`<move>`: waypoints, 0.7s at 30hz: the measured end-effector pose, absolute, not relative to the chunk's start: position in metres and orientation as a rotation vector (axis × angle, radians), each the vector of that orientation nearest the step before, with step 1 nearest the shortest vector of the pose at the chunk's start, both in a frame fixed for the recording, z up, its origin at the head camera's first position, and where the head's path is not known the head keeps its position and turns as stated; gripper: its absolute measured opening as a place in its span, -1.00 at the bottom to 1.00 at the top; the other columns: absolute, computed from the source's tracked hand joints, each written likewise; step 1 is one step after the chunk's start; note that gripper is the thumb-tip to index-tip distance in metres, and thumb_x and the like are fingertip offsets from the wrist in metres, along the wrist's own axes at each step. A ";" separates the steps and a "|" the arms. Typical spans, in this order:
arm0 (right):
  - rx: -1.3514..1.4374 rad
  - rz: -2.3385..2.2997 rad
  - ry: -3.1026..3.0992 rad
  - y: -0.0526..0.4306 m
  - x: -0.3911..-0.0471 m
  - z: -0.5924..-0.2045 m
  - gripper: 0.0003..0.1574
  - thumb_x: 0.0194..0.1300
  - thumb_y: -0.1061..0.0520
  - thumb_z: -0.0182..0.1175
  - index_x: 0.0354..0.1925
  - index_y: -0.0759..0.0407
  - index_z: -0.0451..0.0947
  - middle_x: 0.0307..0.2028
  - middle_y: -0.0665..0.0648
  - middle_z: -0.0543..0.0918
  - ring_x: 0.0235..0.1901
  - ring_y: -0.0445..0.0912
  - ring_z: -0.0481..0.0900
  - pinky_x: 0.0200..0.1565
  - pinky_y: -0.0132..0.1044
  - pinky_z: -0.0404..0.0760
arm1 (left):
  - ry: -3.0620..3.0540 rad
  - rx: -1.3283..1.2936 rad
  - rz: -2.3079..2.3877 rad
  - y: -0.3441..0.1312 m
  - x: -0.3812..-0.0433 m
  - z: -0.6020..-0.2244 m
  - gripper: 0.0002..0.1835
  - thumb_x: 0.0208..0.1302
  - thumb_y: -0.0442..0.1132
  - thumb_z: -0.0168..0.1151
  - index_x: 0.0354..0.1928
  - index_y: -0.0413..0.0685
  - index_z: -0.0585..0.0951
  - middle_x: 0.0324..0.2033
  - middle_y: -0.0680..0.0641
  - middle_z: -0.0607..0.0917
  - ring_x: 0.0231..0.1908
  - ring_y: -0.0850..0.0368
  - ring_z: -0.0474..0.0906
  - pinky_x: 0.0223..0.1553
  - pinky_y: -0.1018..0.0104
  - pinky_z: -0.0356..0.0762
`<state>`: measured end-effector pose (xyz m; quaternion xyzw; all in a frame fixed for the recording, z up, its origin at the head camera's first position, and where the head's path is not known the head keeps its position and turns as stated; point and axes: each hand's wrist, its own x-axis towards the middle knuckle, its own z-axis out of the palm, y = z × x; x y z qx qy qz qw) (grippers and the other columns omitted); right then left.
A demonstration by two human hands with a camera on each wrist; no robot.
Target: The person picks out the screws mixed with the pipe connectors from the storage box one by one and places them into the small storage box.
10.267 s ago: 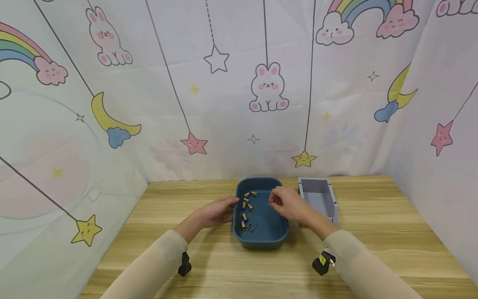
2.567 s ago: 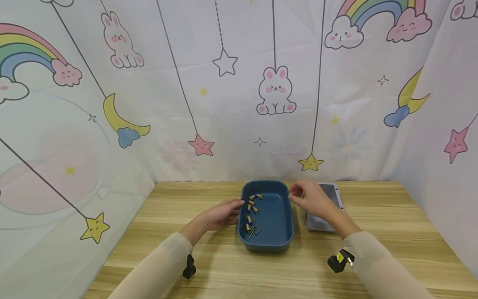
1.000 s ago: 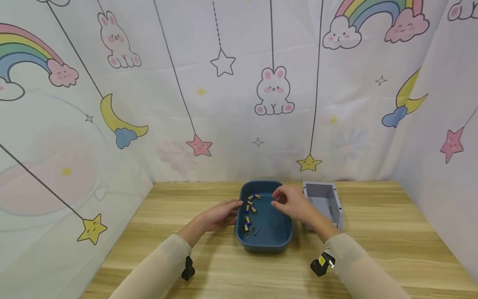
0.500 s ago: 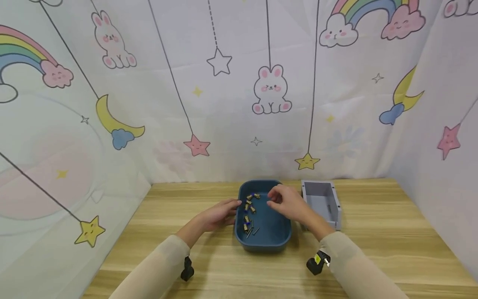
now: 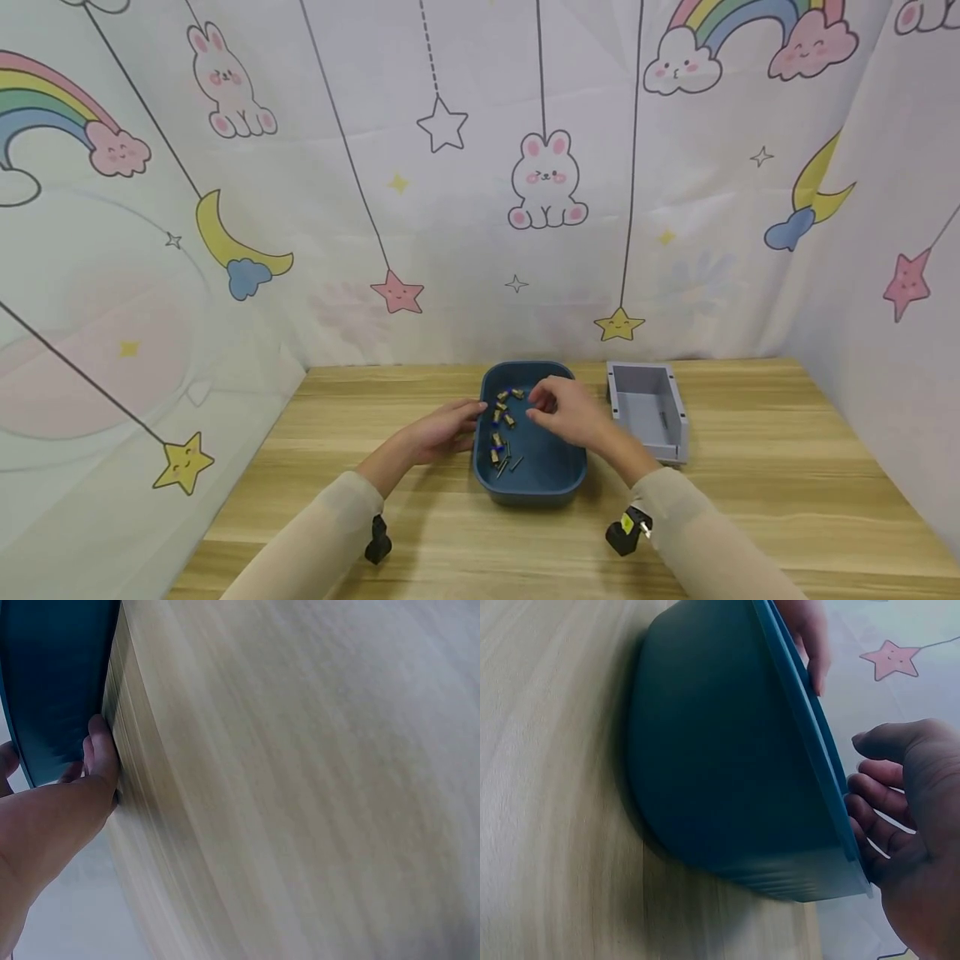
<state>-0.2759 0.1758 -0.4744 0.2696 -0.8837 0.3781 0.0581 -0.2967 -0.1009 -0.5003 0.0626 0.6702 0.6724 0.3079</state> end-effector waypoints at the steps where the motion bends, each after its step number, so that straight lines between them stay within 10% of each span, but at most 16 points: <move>1: 0.816 1.154 -2.679 0.175 -0.276 -0.475 -0.79 0.37 0.19 0.45 -0.11 0.29 0.69 -0.30 -0.03 0.67 -0.30 -0.18 0.61 -0.24 -0.28 0.68 | 1.771 0.170 1.778 -0.101 -0.297 -0.500 -0.37 0.71 -0.04 0.01 0.55 -0.33 0.25 0.43 -0.32 0.44 0.50 -0.22 0.31 0.42 -0.08 0.47; 21: 0.824 1.112 -2.712 0.161 -0.273 -0.476 -0.80 0.36 0.12 0.48 -0.12 0.17 0.71 -0.29 -0.09 0.68 -0.30 -0.22 0.62 -0.22 -0.29 0.68 | 1.767 0.167 1.783 -0.102 -0.296 -0.500 -0.35 0.71 -0.03 0.01 0.56 -0.35 0.23 0.44 -0.33 0.42 0.51 -0.24 0.29 0.41 -0.07 0.49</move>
